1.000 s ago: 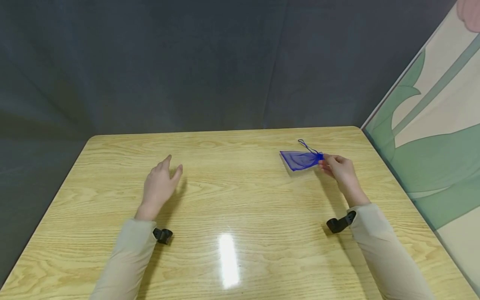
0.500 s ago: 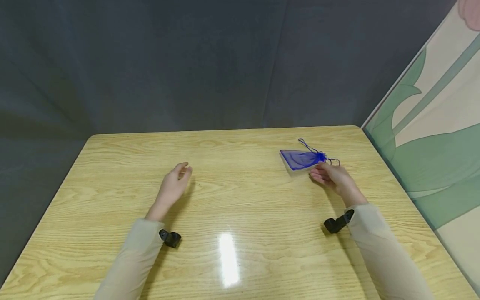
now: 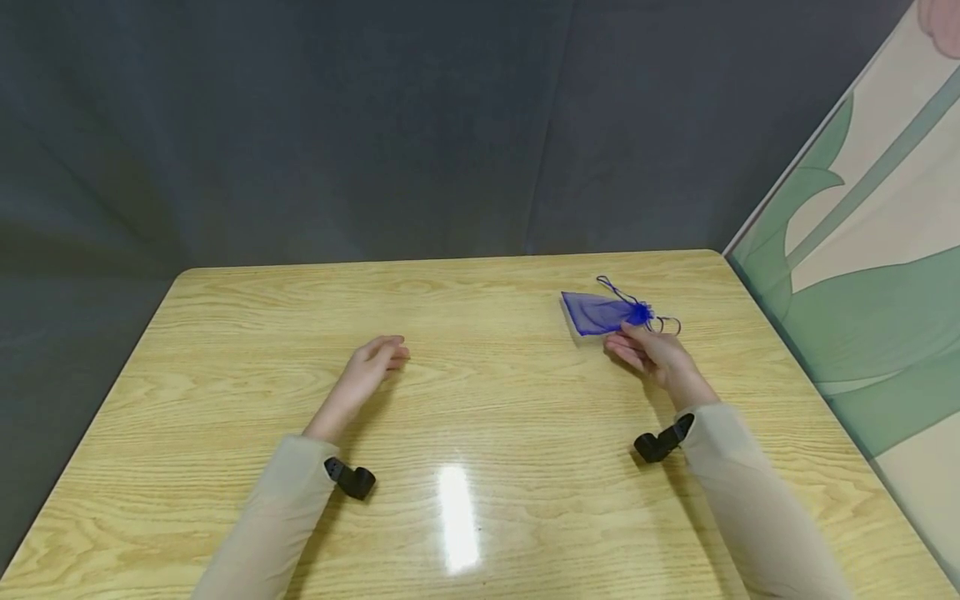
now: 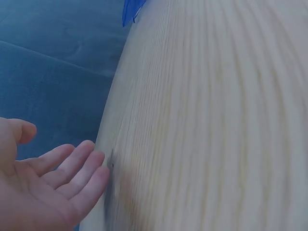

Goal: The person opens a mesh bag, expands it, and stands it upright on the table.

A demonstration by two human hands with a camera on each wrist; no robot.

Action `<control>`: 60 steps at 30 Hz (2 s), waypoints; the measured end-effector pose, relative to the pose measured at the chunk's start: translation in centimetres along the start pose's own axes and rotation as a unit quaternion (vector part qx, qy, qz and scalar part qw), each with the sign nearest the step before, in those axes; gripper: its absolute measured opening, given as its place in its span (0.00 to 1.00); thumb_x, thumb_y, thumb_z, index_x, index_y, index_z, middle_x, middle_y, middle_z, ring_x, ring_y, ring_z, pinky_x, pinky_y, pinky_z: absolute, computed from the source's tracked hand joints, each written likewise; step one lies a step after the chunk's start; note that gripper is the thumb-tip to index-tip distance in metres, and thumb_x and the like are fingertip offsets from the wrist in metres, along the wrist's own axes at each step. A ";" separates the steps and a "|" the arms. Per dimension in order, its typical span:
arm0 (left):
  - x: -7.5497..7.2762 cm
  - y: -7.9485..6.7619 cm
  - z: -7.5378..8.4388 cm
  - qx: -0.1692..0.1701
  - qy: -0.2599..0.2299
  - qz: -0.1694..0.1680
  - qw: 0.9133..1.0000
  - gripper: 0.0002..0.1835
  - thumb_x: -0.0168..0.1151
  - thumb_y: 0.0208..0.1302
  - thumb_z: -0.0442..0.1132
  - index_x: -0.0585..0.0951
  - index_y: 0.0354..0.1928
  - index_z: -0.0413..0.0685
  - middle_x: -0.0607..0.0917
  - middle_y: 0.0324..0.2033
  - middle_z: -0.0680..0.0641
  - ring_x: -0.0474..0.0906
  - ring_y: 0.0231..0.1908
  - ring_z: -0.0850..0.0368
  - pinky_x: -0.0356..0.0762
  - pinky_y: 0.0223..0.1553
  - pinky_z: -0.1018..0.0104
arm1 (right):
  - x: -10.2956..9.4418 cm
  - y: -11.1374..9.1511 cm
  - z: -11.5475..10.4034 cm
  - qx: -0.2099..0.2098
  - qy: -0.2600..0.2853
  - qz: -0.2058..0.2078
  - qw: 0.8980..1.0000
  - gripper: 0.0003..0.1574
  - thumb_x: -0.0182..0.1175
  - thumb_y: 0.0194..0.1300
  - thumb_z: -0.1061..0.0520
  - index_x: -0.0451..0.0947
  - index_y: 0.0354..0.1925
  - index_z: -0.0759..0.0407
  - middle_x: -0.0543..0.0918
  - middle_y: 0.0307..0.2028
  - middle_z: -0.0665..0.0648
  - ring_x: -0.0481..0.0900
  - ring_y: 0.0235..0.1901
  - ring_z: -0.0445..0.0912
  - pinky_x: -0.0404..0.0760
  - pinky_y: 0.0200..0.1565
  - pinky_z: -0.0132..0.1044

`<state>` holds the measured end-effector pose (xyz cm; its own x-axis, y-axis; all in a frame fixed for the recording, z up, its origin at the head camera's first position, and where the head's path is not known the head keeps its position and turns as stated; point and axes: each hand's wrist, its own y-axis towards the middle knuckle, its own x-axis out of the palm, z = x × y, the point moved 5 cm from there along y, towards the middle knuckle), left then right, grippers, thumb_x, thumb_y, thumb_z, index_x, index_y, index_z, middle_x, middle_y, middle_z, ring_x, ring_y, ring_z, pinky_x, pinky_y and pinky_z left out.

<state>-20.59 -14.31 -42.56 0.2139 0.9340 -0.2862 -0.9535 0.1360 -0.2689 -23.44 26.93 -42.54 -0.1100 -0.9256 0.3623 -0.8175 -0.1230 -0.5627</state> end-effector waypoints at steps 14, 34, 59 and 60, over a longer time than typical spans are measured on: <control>1.3 0.4 0.0 -0.002 -0.042 -0.029 0.999 0.26 0.33 0.76 0.42 0.60 0.69 0.34 0.71 0.62 0.31 0.69 0.62 0.39 0.67 0.66 0.50 | 0.5 0.5 0.1 0.009 -0.030 0.014 0.999 0.17 0.50 0.71 0.49 0.77 0.34 0.59 0.87 0.25 0.54 0.87 0.28 0.42 0.84 0.37 0.26; 2.6 1.4 0.4 -0.017 -0.056 -0.027 0.998 0.26 0.36 0.76 0.45 0.62 0.68 0.37 0.73 0.61 0.34 0.72 0.61 0.42 0.69 0.65 0.53 | 1.2 1.2 -0.1 -0.006 -0.006 -0.006 1.000 0.20 0.41 0.74 0.61 0.77 0.31 0.59 0.87 0.24 0.55 0.87 0.27 0.42 0.84 0.36 0.26; 6.1 4.5 2.8 -0.016 -0.182 -0.008 0.983 0.23 0.34 0.77 0.41 0.65 0.67 0.39 0.72 0.63 0.36 0.70 0.63 0.43 0.71 0.65 0.55 | 4.4 0.1 0.4 -0.077 -0.103 -0.051 0.990 0.07 0.46 0.71 0.67 0.63 0.47 0.63 0.84 0.27 0.49 0.85 0.31 0.38 0.83 0.40 0.23; 6.3 4.6 2.9 -0.017 -0.185 -0.007 0.983 0.23 0.35 0.77 0.41 0.65 0.67 0.39 0.72 0.63 0.36 0.71 0.63 0.43 0.71 0.65 0.55 | 4.6 0.1 0.5 -0.079 -0.103 -0.057 0.990 0.07 0.46 0.70 0.67 0.63 0.46 0.63 0.84 0.27 0.49 0.85 0.31 0.38 0.83 0.39 0.23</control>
<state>-24.26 -6.84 -42.94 0.1288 0.9892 0.0704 -0.9419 0.1442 -0.3033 -23.76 22.51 -41.31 0.0930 -0.9643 0.2479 -0.8976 -0.1890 -0.3983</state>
